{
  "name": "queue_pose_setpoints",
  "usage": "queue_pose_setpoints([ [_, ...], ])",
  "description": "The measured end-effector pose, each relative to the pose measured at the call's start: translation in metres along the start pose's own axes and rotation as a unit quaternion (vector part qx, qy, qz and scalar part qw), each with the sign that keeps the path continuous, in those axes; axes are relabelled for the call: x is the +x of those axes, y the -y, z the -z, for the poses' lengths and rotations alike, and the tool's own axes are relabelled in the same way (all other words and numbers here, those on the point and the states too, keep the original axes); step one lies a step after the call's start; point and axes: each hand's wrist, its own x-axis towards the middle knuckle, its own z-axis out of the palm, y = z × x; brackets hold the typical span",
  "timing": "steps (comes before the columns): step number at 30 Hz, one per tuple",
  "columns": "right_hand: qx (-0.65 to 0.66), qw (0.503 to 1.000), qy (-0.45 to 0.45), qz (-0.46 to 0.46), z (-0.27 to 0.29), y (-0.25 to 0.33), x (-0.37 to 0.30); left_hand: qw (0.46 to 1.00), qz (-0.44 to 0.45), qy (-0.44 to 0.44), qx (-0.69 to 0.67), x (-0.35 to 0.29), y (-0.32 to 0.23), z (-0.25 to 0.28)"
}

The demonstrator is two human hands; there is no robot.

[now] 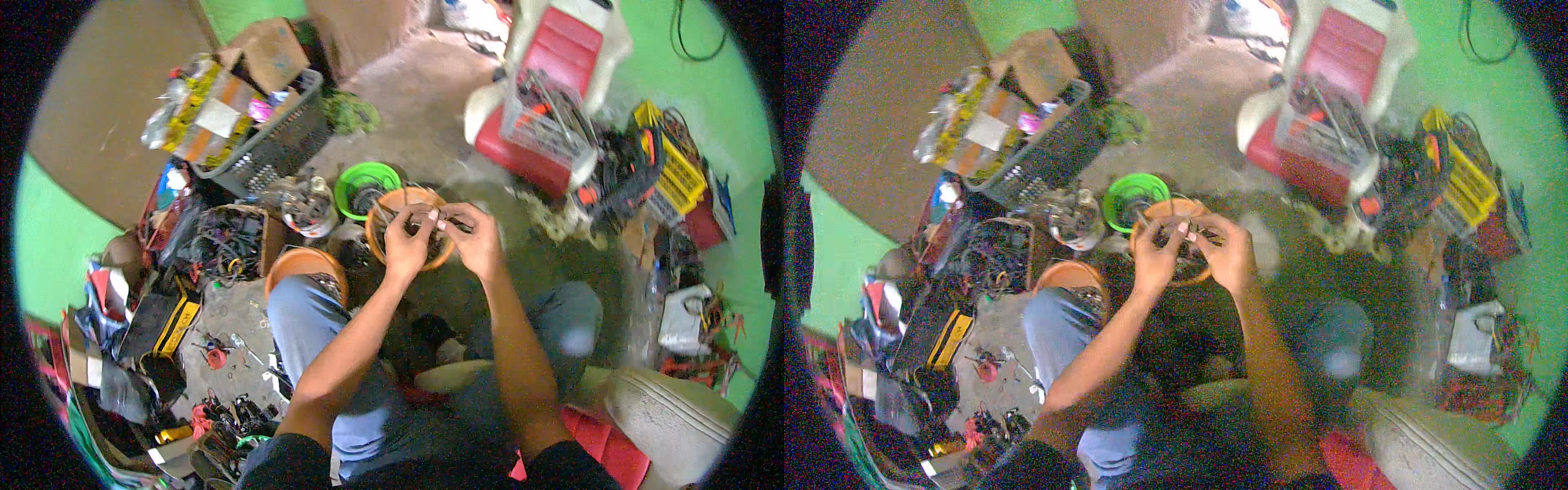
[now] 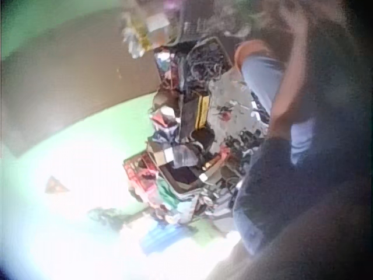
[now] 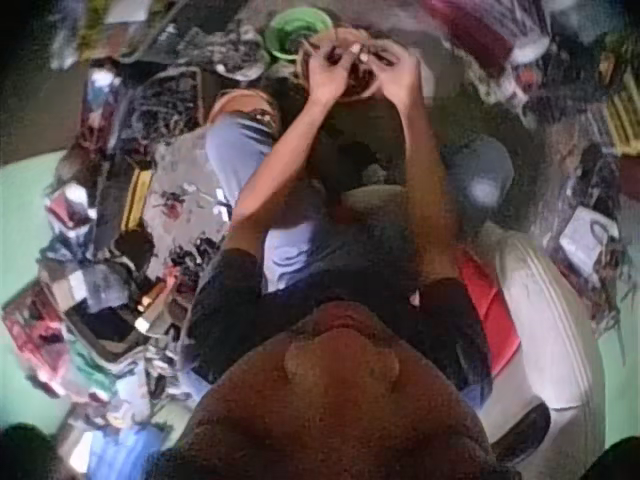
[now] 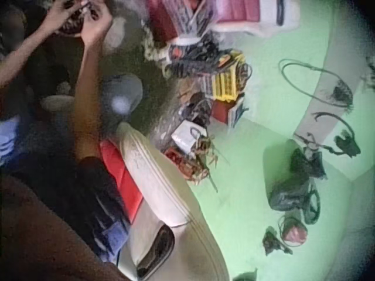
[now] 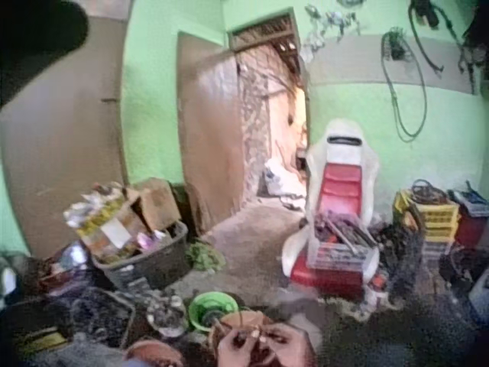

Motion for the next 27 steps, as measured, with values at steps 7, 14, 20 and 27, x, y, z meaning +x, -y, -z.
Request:
queue_pose_setpoints([
  [7, -0.004, 0.983, 0.125, 0.133, -0.035, 0.127, 0.018, 0.995, -0.098, -0.001, 0.033, 0.0, -0.09, 0.096],
  [14, 0.074, 0.971, 0.18, 0.137, -0.057, 0.136, 0.003, 0.997, -0.013, -0.049, -0.066, -0.022, -0.092, 0.119],
  [20, 0.155, 0.974, 0.157, 0.045, -0.04, 0.117, 0.003, 0.896, 0.156, -0.03, -0.414, -0.015, -0.064, 0.119],
  [27, 0.193, 0.972, 0.135, 0.021, -0.026, 0.11, 0.011, 0.822, 0.223, -0.011, -0.524, -0.006, -0.058, 0.095],
])
